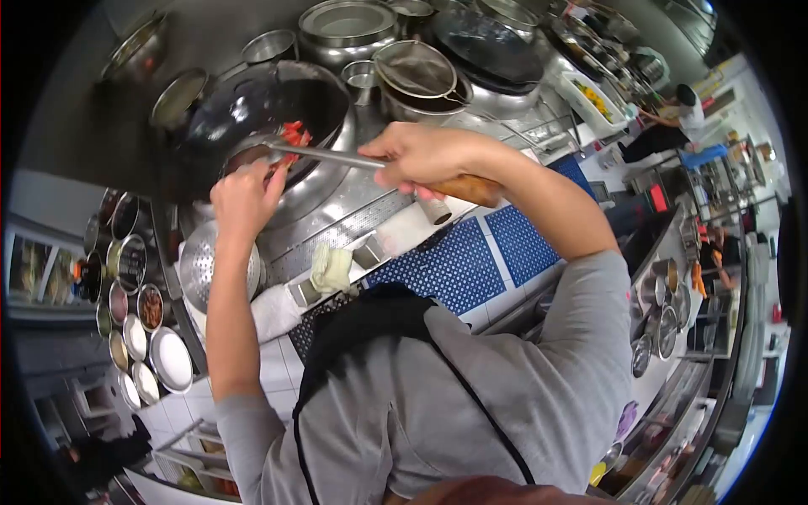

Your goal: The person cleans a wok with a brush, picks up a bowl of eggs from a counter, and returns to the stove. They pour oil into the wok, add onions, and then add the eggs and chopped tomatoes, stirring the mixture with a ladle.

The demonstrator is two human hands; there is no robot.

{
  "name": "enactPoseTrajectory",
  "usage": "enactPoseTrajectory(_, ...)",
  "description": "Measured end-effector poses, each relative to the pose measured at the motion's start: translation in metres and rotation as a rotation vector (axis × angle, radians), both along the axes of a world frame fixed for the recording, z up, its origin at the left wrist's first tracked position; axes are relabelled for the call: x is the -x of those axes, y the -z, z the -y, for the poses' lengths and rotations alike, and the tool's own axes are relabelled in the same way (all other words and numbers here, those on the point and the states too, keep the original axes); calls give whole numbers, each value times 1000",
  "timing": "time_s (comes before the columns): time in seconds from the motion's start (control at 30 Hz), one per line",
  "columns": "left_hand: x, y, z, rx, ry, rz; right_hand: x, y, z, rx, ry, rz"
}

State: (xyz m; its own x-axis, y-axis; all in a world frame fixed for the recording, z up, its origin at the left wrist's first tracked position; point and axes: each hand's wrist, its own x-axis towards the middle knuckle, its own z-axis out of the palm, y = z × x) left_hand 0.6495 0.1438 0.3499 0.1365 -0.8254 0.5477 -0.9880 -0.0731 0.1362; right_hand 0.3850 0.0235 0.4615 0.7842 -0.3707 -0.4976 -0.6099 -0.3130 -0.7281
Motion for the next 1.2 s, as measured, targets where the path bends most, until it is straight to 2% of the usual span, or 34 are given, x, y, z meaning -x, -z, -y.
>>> enactPoseTrajectory(0.1, -12, 73, 17, 91, -25, -66, -50, 64, 22, 223, -8, 11)
enactPoseTrajectory(0.17, -12, 99, 12, -75, -80, -98, -81, 92, 26, 444, 41, 39)
enactPoseTrajectory(0.2, 6, 85, -3, -144, -124, -124, -82, 104, 33, 503, 28, 185)
enactPoseTrajectory(0.27, 36, 71, -39, -218, -50, -74, -58, 78, 22, 439, 85, 268)
enactPoseTrajectory(0.33, 50, 59, -60, -15, 69, -44, -27, 63, 13, 364, 163, 338)
enactPoseTrajectory(0.37, 44, 42, -55, -1, 58, -55, -15, 65, 7, 321, 229, 359)
enactPoseTrajectory(0.4, 37, 31, -46, 3, 44, -81, -11, 41, -11, 238, 282, 328)
enactPoseTrajectory(0.43, 26, 31, -31, 29, 1, -82, -11, 53, -14, 220, 317, 383)
enactPoseTrajectory(0.53, -3, 52, 10, -19, -56, -63, -34, 103, -15, 311, 389, 567)
enactPoseTrajectory(0.57, -6, 58, 17, -15, -77, -63, -41, 147, -5, 342, 363, 642)
enactPoseTrajectory(0.6, -6, 64, 22, -14, -96, -65, -48, 182, -4, 452, 321, 637)
enactPoseTrajectory(0.7, -15, 85, 33, -17, -111, -96, -50, 245, -26, 462, 371, 568)
enactPoseTrajectory(0.8, -23, 107, 35, -51, -124, -115, -41, 238, -49, 117, 474, 526)
enactPoseTrajectory(0.93, -24, 104, 34, -108, -143, -130, -25, 215, -43, -75, 562, 459)
enactPoseTrajectory(0.97, -22, 103, 33, -97, -151, -137, -24, 221, -29, -61, 540, 445)
enactPoseTrajectory(1.07, -23, 106, 34, -136, -148, -168, -28, 191, -14, 68, 525, 311)
enactPoseTrajectory(1.1, -24, 105, 34, -123, -141, -166, -29, 184, -11, -65, 571, 359)
enactPoseTrajectory(1.2, -23, 107, 33, -78, -112, -179, -23, 185, 8, -159, 587, 423)
